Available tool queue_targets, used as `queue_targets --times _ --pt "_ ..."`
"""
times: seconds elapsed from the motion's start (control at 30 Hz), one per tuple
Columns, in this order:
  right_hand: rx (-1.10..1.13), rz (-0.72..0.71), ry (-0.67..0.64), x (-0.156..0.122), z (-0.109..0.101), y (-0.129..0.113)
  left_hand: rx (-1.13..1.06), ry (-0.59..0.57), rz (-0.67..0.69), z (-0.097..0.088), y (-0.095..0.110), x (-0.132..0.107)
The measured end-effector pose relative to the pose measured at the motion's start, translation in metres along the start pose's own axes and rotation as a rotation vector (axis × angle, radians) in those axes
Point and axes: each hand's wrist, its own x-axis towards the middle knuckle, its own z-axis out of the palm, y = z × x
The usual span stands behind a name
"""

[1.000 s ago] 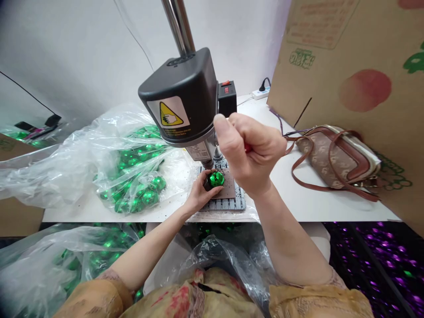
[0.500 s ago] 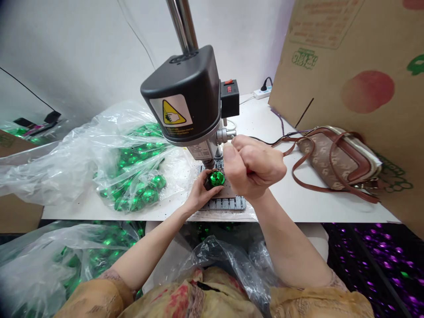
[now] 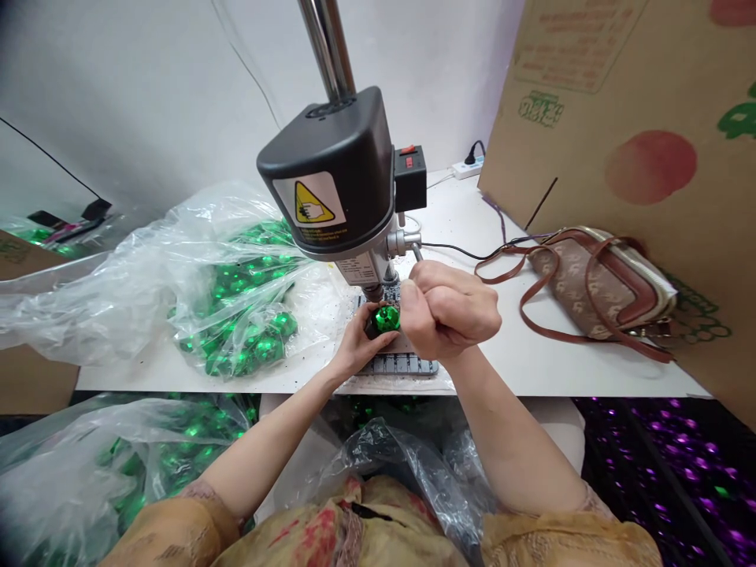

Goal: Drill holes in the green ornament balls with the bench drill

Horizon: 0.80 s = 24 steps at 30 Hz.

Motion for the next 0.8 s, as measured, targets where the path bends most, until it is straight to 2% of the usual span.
queue_targets --times 0.17,0.27,0.37,0.43,0.53,0.67,0.73,0.8 --pt "0.042 -0.013 -0.037 -0.003 -0.002 -0.003 0.006 0.001 0.011 -0.001 0.002 0.001" --pt "-0.01 0.108 -0.006 0.011 0.005 -0.01 0.035 0.017 0.003 0.002 0.005 0.0" --pt "-0.066 0.313 0.033 0.032 0.016 -0.017 0.101 0.123 -0.027 0.008 0.01 -0.009" --pt "-0.076 0.391 0.061 0.042 0.021 -0.019 0.156 0.204 -0.03 0.013 0.015 -0.018" --pt "-0.097 0.443 0.064 0.05 0.023 -0.018 0.202 0.267 -0.036 0.016 0.019 -0.028" --pt "-0.07 0.44 0.045 0.062 0.023 -0.009 0.247 0.367 -0.095 0.009 0.024 -0.031" --pt "-0.017 0.468 0.035 0.071 0.025 -0.004 0.292 0.409 -0.046 0.005 0.026 -0.035" --pt "0.019 0.514 0.031 0.078 0.028 -0.001 0.326 0.391 0.139 0.001 0.025 -0.044"
